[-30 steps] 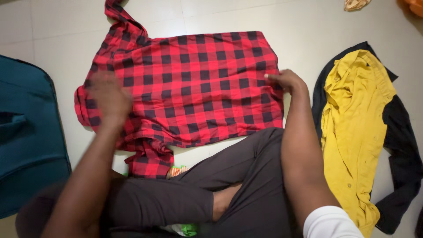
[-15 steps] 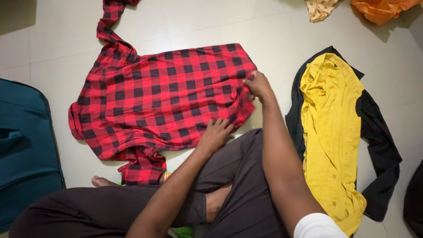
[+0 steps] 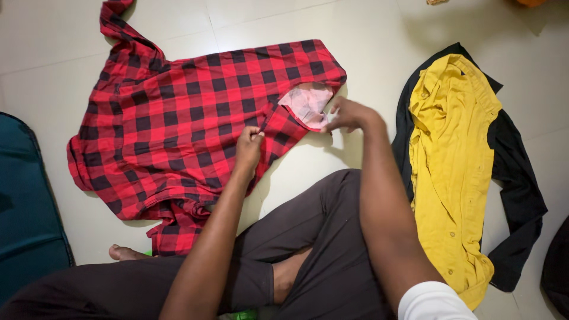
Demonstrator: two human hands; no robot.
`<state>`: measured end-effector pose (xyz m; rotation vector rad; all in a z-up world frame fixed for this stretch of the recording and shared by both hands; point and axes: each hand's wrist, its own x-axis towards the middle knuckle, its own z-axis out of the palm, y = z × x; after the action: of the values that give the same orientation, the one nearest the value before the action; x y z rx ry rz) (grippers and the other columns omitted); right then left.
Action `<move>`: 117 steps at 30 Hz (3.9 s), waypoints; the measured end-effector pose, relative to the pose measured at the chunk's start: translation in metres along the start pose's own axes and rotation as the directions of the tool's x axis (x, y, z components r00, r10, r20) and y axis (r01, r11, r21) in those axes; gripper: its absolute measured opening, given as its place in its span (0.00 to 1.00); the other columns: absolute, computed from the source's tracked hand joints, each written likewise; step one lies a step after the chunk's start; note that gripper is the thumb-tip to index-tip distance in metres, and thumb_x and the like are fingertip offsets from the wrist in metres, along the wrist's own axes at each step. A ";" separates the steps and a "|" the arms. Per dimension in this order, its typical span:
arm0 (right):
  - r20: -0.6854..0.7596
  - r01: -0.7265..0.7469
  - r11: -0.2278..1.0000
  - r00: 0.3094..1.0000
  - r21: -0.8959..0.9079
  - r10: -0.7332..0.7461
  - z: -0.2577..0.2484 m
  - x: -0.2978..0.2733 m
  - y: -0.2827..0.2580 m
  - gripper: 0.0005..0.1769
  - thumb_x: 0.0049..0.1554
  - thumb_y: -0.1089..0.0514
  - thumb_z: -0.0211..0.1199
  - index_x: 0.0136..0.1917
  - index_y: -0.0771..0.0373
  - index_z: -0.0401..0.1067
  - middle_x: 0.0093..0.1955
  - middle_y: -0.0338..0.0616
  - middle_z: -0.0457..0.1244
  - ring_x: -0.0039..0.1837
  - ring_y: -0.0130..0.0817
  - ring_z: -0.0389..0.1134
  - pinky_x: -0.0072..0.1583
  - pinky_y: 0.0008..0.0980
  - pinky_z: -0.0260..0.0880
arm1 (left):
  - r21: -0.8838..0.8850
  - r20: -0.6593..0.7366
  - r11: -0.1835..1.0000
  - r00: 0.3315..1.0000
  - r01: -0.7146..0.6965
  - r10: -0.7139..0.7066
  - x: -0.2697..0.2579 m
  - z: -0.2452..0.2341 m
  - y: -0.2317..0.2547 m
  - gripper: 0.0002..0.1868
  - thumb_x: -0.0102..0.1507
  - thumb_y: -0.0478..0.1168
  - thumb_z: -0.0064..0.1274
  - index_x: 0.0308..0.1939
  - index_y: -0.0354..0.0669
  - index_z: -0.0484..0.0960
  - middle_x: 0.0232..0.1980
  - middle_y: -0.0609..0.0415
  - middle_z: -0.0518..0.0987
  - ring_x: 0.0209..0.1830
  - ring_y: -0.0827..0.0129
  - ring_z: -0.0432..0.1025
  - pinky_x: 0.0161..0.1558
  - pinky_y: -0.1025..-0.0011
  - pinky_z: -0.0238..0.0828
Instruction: The person folds a red and black checkered shirt by hand on the floor and places it into a green bag.
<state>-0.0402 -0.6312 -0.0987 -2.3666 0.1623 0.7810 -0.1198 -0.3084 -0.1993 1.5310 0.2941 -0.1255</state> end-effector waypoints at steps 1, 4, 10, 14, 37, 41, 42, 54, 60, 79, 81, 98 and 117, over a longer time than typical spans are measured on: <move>0.013 0.025 0.992 1.000 -0.124 -0.024 0.013 0.005 -0.006 0.38 0.39 0.48 0.82 0.56 0.65 0.67 0.51 0.53 0.67 0.45 0.45 0.74 0.43 0.43 0.76 | 0.000 0.003 1.000 1.000 0.008 -0.008 -0.005 0.003 0.006 0.05 0.66 0.37 0.53 0.43 0.39 0.77 0.32 0.63 0.69 0.31 0.79 0.61 0.33 0.77 0.59; -0.037 -0.027 0.925 0.999 -0.379 0.014 0.027 0.016 -0.013 0.36 0.38 0.49 0.80 0.56 0.62 0.72 0.54 0.51 0.68 0.49 0.50 0.74 0.48 0.46 0.77 | 0.160 0.047 0.960 0.973 -0.230 0.226 -0.019 0.013 0.028 0.09 0.64 0.37 0.60 0.43 0.37 0.78 0.33 0.63 0.73 0.31 0.79 0.63 0.35 0.77 0.63; -0.523 -0.143 0.982 0.850 -0.122 0.059 -0.011 0.007 0.014 0.19 0.49 0.43 0.72 0.48 0.54 0.76 0.52 0.48 0.71 0.54 0.50 0.72 0.56 0.46 0.71 | 0.115 0.291 0.853 0.838 -0.510 0.462 -0.049 0.015 0.058 0.11 0.66 0.37 0.56 0.51 0.38 0.75 0.46 0.56 0.76 0.47 0.72 0.70 0.50 0.70 0.68; -0.624 -0.139 0.977 0.753 0.160 0.209 -0.022 0.001 0.046 0.08 0.54 0.52 0.62 0.48 0.52 0.76 0.42 0.44 0.73 0.45 0.40 0.75 0.51 0.40 0.73 | 0.194 0.772 0.688 0.542 -0.699 0.332 -0.072 0.028 0.069 0.10 0.63 0.36 0.56 0.48 0.44 0.79 0.51 0.53 0.78 0.56 0.62 0.72 0.61 0.62 0.71; -0.538 -0.245 0.969 0.816 0.011 0.212 -0.016 0.003 0.019 0.26 0.46 0.48 0.77 0.54 0.57 0.71 0.60 0.48 0.65 0.61 0.45 0.68 0.59 0.43 0.67 | 0.769 0.498 0.200 0.765 -0.607 0.408 -0.070 0.011 0.070 0.34 0.62 0.59 0.55 0.68 0.51 0.72 0.75 0.44 0.64 0.76 0.47 0.54 0.70 0.41 0.49; -0.564 0.182 0.963 0.783 -0.197 -0.263 0.010 0.028 0.002 0.27 0.64 0.41 0.60 0.72 0.53 0.69 0.77 0.46 0.61 0.80 0.45 0.57 0.78 0.43 0.58 | 0.901 0.277 0.188 0.852 -0.391 0.445 -0.034 -0.028 0.075 0.41 0.67 0.67 0.46 0.79 0.56 0.60 0.84 0.48 0.49 0.84 0.47 0.38 0.74 0.36 0.36; -0.559 0.178 0.965 0.788 -0.195 -0.258 0.021 0.034 -0.002 0.27 0.64 0.41 0.60 0.72 0.53 0.69 0.77 0.46 0.61 0.80 0.45 0.57 0.78 0.43 0.58 | 0.937 0.204 0.168 0.871 -0.306 0.447 -0.031 -0.037 0.075 0.42 0.67 0.69 0.45 0.80 0.57 0.59 0.84 0.47 0.47 0.83 0.45 0.34 0.73 0.33 0.31; -0.416 0.026 0.888 0.877 -0.460 -0.241 0.035 0.065 -0.009 0.41 0.67 0.30 0.38 0.86 0.45 0.37 0.88 0.42 0.28 0.88 0.44 0.26 0.78 0.71 0.25 | 0.958 0.075 0.254 0.969 -0.136 0.237 -0.007 -0.057 0.079 0.46 0.64 0.71 0.39 0.81 0.60 0.51 0.85 0.51 0.41 0.84 0.46 0.30 0.74 0.30 0.22; -0.450 0.062 0.859 0.831 -0.509 -0.327 0.027 0.081 -0.022 0.39 0.68 0.31 0.40 0.86 0.44 0.41 0.89 0.44 0.33 0.88 0.45 0.31 0.78 0.72 0.28 | 0.951 0.068 0.271 0.955 -0.149 0.288 0.014 -0.057 0.081 0.47 0.66 0.72 0.42 0.82 0.57 0.52 0.85 0.48 0.43 0.85 0.45 0.32 0.75 0.29 0.22; 0.108 0.295 0.699 0.948 -0.651 -0.300 0.114 -0.032 -0.083 0.58 0.48 0.29 0.65 0.83 0.35 0.38 0.87 0.36 0.29 0.86 0.42 0.28 0.74 0.73 0.42 | 0.945 -0.081 0.327 0.970 0.001 0.229 -0.065 -0.184 0.105 0.32 0.59 0.54 0.63 0.64 0.48 0.74 0.66 0.48 0.74 0.68 0.53 0.66 0.61 0.45 0.68; -0.001 0.158 0.788 0.980 -0.595 -0.197 0.111 -0.030 -0.072 0.57 0.51 0.32 0.66 0.83 0.37 0.38 0.88 0.36 0.29 0.86 0.42 0.29 0.75 0.70 0.43 | 0.779 -0.514 0.446 0.856 0.441 0.052 -0.075 -0.229 0.107 0.42 0.54 0.52 0.67 0.67 0.43 0.68 0.69 0.40 0.68 0.67 0.47 0.65 0.61 0.46 0.67; 0.116 0.338 0.647 0.925 -0.683 -0.361 0.160 -0.106 -0.101 0.44 0.46 0.35 0.76 0.69 0.51 0.63 0.73 0.44 0.53 0.75 0.49 0.53 0.69 0.54 0.61 | 0.123 -0.388 0.975 0.913 0.186 -0.126 -0.115 -0.257 0.097 0.34 0.49 0.32 0.70 0.58 0.32 0.77 0.55 0.43 0.83 0.52 0.57 0.79 0.53 0.62 0.77; 0.193 0.607 0.179 0.496 -0.774 -0.847 0.253 -0.112 -0.146 0.18 0.53 0.62 0.59 0.58 0.60 0.68 0.57 0.44 0.61 0.60 0.41 0.64 0.53 0.42 0.70 | 0.991 0.001 0.130 0.996 -0.012 0.091 -0.095 -0.299 0.094 0.10 0.60 0.31 0.50 0.39 0.38 0.88 0.47 0.36 0.84 0.50 0.43 0.79 0.52 0.51 0.76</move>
<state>-0.2132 -0.3708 -0.1148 -2.7886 -1.4732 -0.0945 -0.2186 -0.0172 -0.0870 2.9726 0.1789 -0.2538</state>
